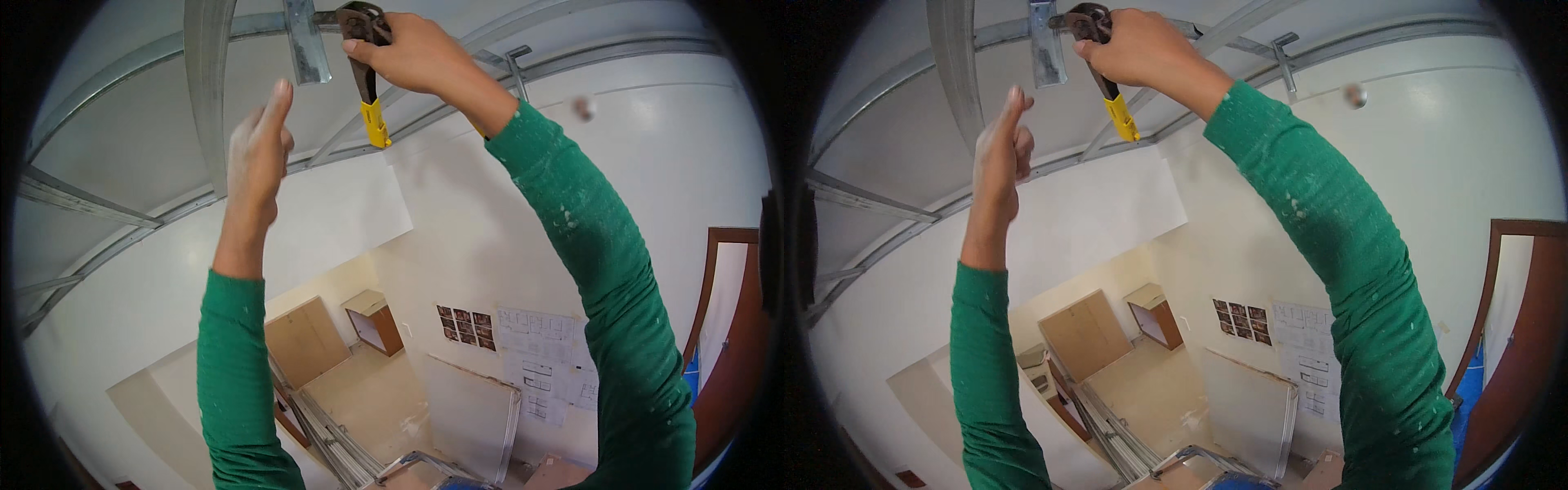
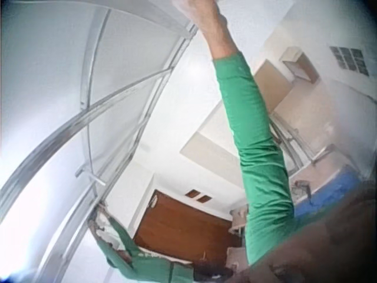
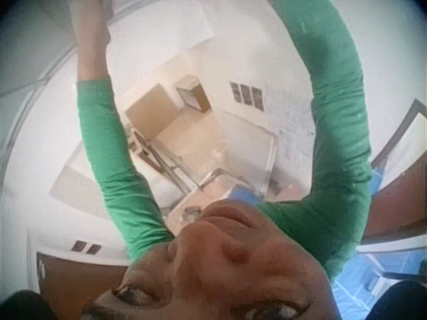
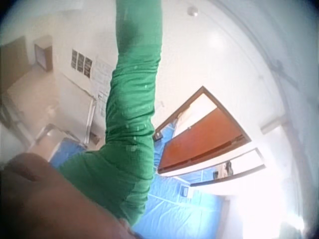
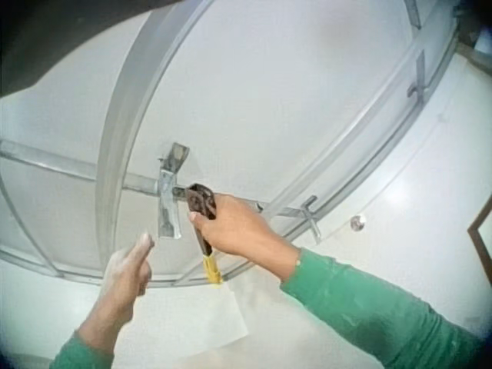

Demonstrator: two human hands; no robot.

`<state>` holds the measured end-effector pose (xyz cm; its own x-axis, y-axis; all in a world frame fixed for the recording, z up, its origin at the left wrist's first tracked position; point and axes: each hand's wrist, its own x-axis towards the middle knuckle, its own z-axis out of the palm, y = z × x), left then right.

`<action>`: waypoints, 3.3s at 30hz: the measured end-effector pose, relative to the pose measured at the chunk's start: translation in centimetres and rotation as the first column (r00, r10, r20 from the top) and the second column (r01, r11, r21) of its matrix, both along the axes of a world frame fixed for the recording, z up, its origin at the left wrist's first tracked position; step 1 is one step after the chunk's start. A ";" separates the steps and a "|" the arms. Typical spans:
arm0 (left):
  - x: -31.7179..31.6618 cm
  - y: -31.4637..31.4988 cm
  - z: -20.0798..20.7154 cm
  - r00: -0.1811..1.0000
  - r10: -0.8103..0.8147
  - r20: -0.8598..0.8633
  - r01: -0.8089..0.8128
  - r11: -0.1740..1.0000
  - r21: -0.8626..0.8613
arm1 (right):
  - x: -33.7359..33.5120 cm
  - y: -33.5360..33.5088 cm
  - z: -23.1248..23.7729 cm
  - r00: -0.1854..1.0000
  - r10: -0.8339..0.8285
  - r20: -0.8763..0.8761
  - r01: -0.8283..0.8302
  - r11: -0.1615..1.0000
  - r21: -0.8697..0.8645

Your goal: The person uses a power drill to fasten metal ceiling tracks to the ceiling, then uses tin snips to cut and fit additional track segments. The person works on a scaffold in a room under construction.

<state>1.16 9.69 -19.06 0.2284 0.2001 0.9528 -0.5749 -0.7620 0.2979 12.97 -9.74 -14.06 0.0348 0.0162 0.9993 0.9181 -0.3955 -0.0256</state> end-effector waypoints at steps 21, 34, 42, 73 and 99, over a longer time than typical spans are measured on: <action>1.6 -2.4 2.4 0.987 0.050 -0.152 -0.029 0.990 0.135 | -9.3 -5.2 5.7 0.929 -0.251 -0.272 0.116 0.896 -0.430; 11.6 -10.5 -2.4 0.671 -0.714 0.201 0.741 0.653 -0.157 | -10.9 -4.1 10.1 0.841 -0.259 -0.475 -0.157 0.723 -0.673; 11.3 -12.2 -2.7 0.529 -0.814 0.239 0.841 0.468 -0.270 | -14.3 -11.2 3.0 0.778 -0.354 -0.519 -0.019 0.813 -0.582; 8.3 -8.0 -4.1 0.502 -0.848 0.168 0.854 0.456 -0.250 | -6.2 -2.1 -0.5 0.540 0.500 -0.677 -0.678 0.735 0.002; 8.2 -10.2 -3.9 0.507 -0.814 0.283 0.855 0.432 -0.287 | -6.8 -0.4 -0.6 0.709 0.410 -0.574 -0.558 0.824 -0.100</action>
